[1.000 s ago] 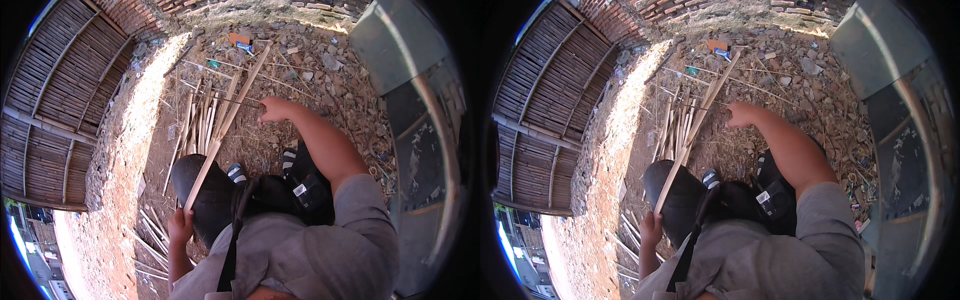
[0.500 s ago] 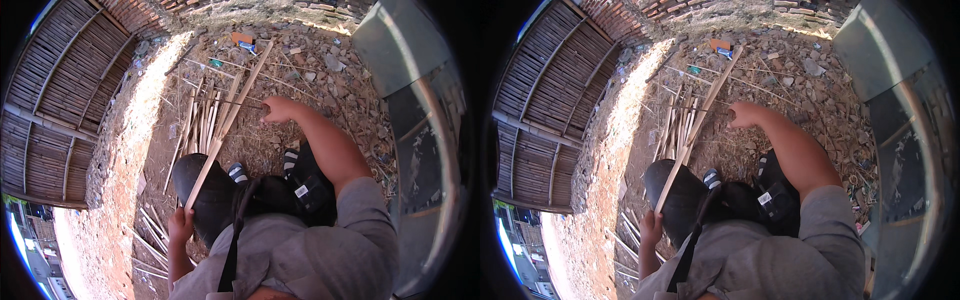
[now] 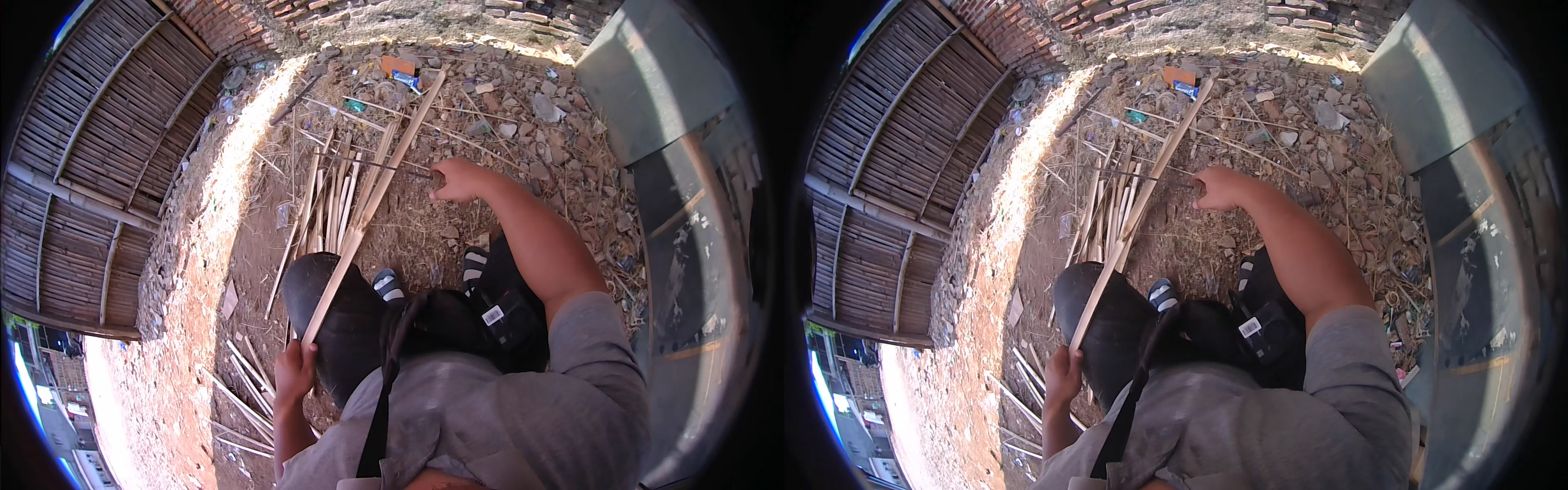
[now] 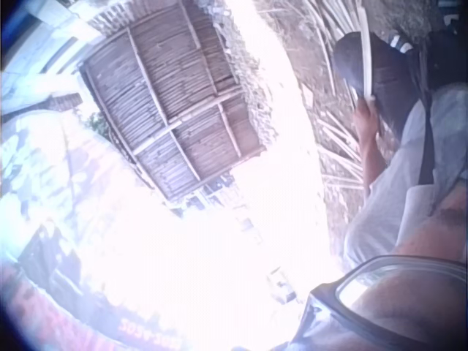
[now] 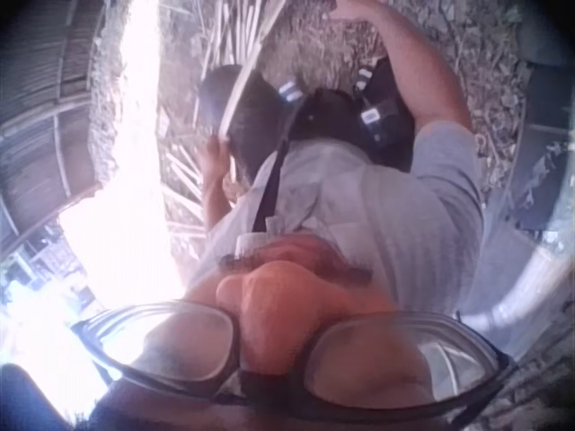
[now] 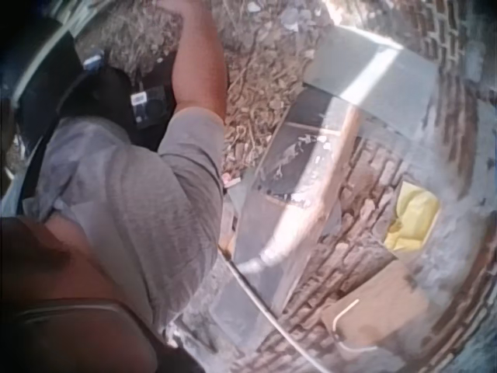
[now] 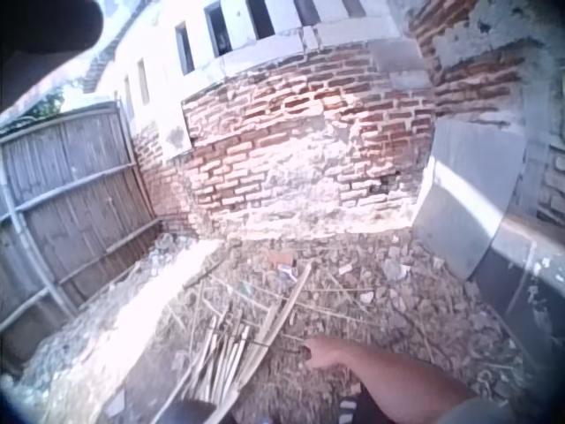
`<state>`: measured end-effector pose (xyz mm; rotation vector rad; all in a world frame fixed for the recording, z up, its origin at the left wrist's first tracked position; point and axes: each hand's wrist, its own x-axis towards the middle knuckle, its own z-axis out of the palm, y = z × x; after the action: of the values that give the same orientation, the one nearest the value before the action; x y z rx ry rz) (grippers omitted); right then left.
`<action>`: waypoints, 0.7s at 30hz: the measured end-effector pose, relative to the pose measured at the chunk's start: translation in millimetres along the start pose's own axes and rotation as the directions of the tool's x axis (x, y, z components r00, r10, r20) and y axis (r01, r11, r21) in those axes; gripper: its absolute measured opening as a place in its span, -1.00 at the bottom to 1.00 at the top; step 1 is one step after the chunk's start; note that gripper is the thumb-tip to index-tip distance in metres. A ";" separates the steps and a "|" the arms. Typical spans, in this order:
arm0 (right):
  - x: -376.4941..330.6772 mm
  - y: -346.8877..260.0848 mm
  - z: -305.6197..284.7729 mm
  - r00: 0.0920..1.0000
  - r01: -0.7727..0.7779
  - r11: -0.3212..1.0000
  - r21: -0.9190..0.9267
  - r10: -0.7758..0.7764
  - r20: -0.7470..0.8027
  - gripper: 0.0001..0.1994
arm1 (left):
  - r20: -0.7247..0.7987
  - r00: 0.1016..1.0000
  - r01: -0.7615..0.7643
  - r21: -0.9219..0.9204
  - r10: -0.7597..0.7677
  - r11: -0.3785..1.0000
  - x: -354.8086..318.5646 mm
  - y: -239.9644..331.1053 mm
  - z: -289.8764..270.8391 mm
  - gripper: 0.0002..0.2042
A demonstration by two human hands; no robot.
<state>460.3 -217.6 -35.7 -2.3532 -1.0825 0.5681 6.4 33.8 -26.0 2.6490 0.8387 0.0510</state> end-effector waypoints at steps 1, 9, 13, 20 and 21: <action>-0.2 1.4 1.9 0.998 0.039 0.999 -0.005 -0.039 -0.054 -0.54 | 0.006 1.000 0.010 0.004 -0.010 1.000 1.1 0.7 -0.4 -0.55; -14.6 -53.2 19.9 0.962 0.225 0.958 -0.179 -0.190 0.194 -0.59 | 0.064 0.996 0.049 0.065 -0.054 0.997 -1.3 9.1 -16.2 -0.51; 5.5 -4.3 19.3 0.994 0.081 0.995 -0.049 -0.078 0.072 -0.61 | 0.057 0.998 0.021 0.018 -0.022 1.000 1.5 2.8 -12.2 -0.51; -6.1 -31.8 18.5 0.987 0.137 0.986 -0.099 -0.128 0.096 -0.61 | 0.049 0.999 -0.003 0.013 0.003 1.000 1.9 -4.3 -7.0 -0.50; -11.5 -43.9 16.8 0.976 0.189 0.974 -0.127 -0.172 0.133 -0.60 | 0.055 0.998 0.007 0.010 -0.007 1.000 3.3 -4.8 -8.6 -0.50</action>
<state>418.6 -197.4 -21.6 -2.3287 -1.4167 0.5909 5.3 42.2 -19.9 2.6441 0.8323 -0.0284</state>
